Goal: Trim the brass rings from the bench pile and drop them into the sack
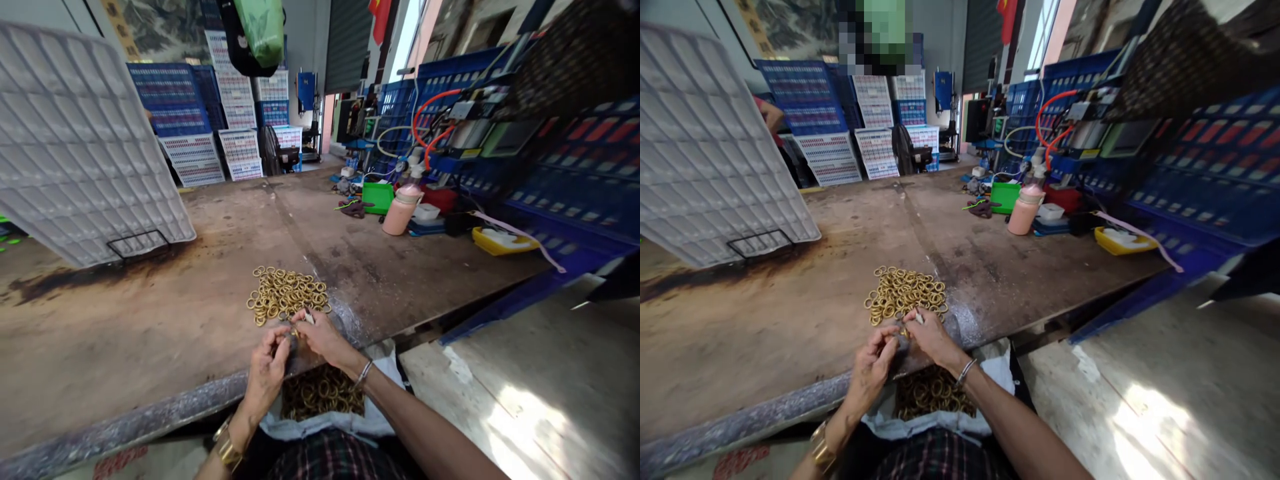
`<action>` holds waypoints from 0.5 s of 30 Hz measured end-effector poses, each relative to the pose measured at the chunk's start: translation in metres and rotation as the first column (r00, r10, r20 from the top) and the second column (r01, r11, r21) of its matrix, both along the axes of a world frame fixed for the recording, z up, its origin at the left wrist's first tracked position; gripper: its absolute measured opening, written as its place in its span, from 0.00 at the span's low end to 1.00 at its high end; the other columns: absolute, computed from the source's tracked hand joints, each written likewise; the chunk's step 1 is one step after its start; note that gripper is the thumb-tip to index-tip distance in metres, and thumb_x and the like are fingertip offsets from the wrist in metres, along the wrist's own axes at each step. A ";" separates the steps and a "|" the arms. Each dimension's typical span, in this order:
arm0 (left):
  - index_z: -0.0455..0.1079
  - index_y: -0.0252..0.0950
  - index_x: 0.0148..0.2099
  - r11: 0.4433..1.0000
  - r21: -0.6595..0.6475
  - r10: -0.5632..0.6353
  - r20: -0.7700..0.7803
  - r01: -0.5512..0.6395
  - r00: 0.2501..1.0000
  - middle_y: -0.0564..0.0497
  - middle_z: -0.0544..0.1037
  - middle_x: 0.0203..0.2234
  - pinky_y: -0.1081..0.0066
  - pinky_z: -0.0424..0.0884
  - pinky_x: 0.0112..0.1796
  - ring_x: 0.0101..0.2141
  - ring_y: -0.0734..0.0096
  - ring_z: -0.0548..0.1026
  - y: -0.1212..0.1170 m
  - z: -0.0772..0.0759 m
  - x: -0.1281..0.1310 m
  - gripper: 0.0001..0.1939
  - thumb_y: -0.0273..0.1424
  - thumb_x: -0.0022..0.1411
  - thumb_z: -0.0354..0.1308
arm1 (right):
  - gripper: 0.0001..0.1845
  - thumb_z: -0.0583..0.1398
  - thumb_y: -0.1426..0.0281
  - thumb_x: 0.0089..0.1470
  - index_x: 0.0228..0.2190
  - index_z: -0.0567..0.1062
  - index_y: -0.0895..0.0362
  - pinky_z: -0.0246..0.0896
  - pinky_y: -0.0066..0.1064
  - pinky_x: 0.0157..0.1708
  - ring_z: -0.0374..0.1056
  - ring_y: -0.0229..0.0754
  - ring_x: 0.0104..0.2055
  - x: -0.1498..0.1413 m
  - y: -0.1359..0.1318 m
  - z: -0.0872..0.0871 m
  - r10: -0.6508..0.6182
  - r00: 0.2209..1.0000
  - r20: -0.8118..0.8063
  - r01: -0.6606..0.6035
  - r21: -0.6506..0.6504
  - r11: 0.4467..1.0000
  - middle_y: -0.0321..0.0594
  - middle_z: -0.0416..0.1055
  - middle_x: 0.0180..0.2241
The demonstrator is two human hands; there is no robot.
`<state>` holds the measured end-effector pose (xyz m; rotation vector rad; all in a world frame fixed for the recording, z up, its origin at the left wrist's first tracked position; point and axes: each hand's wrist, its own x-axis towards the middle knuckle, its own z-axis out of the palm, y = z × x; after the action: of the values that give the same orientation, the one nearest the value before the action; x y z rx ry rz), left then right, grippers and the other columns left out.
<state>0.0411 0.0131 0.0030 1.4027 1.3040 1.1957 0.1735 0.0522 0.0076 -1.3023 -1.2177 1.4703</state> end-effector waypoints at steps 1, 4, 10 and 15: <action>0.68 0.35 0.37 1.000 0.010 -0.017 -0.019 0.017 1.000 0.54 0.70 0.23 0.74 0.63 0.30 0.26 0.73 0.66 0.000 0.001 0.001 0.10 0.34 0.55 0.53 | 0.05 0.54 0.69 0.42 0.25 0.67 0.57 0.43 0.22 0.17 0.47 0.29 0.16 0.000 -0.001 0.000 0.007 0.999 -0.036 -0.008 -0.029 1.000 0.26 0.55 0.15; 0.69 0.35 0.36 0.998 0.025 -0.061 -0.037 0.062 0.997 0.54 0.71 0.23 0.73 0.63 0.31 0.26 0.73 0.67 0.001 0.000 0.005 0.09 0.33 0.55 0.52 | 0.06 0.55 0.67 0.41 0.23 0.66 0.57 0.39 0.22 0.14 0.44 0.27 0.15 0.000 -0.004 0.000 0.027 0.992 -0.121 -0.039 -0.096 0.995 0.25 0.53 0.15; 0.68 0.35 0.34 1.000 0.009 -0.001 0.020 0.001 1.000 0.55 0.68 0.21 0.74 0.62 0.28 0.24 0.75 0.64 -0.002 -0.004 0.008 0.09 0.35 0.56 0.51 | 0.09 0.56 0.65 0.42 0.21 0.62 0.57 0.36 0.22 0.12 0.42 0.26 0.12 -0.003 -0.006 -0.004 -0.016 0.998 -0.059 0.008 -0.131 0.991 0.23 0.48 0.13; 0.65 0.35 0.30 0.996 -0.093 0.010 0.139 0.002 0.990 0.56 0.64 0.19 0.76 0.58 0.24 0.21 0.78 0.60 0.000 -0.009 0.009 0.10 0.37 0.55 0.53 | 0.10 0.55 0.66 0.42 0.19 0.59 0.56 0.36 0.22 0.12 0.42 0.27 0.12 -0.005 -0.007 -0.006 -0.043 0.999 -0.023 0.041 -0.095 0.995 0.23 0.47 0.12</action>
<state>0.0500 0.0135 -0.0061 1.2286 1.2490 1.1985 0.1682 0.0452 0.0011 -1.3604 -1.1094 1.5258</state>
